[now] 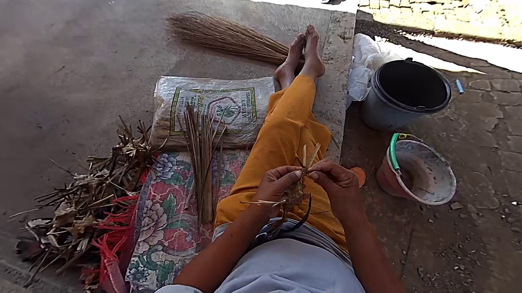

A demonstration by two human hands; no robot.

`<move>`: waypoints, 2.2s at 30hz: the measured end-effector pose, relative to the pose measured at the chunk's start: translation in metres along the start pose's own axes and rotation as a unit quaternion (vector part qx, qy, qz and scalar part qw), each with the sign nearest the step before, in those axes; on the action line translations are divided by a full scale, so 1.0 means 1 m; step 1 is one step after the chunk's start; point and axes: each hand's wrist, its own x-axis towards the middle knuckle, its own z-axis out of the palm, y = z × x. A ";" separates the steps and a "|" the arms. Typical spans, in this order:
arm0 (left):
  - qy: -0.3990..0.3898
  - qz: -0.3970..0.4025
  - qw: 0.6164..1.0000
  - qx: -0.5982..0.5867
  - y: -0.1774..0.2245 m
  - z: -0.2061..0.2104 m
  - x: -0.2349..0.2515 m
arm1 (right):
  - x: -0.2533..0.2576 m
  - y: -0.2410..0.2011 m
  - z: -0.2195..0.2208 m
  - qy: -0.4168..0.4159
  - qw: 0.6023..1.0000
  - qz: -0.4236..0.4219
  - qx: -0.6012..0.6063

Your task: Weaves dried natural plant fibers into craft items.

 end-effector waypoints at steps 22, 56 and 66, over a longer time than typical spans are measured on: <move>0.009 0.029 1.000 0.004 -0.009 -0.001 0.003 | -0.006 -0.006 0.015 0.088 0.979 0.184 0.017; -0.020 0.278 0.948 0.156 -0.031 -0.011 0.014 | -0.005 0.009 0.028 0.123 0.989 0.065 -0.040; 0.019 0.225 0.967 0.119 -0.027 -0.006 0.010 | -0.001 0.007 0.033 0.116 0.981 0.070 -0.136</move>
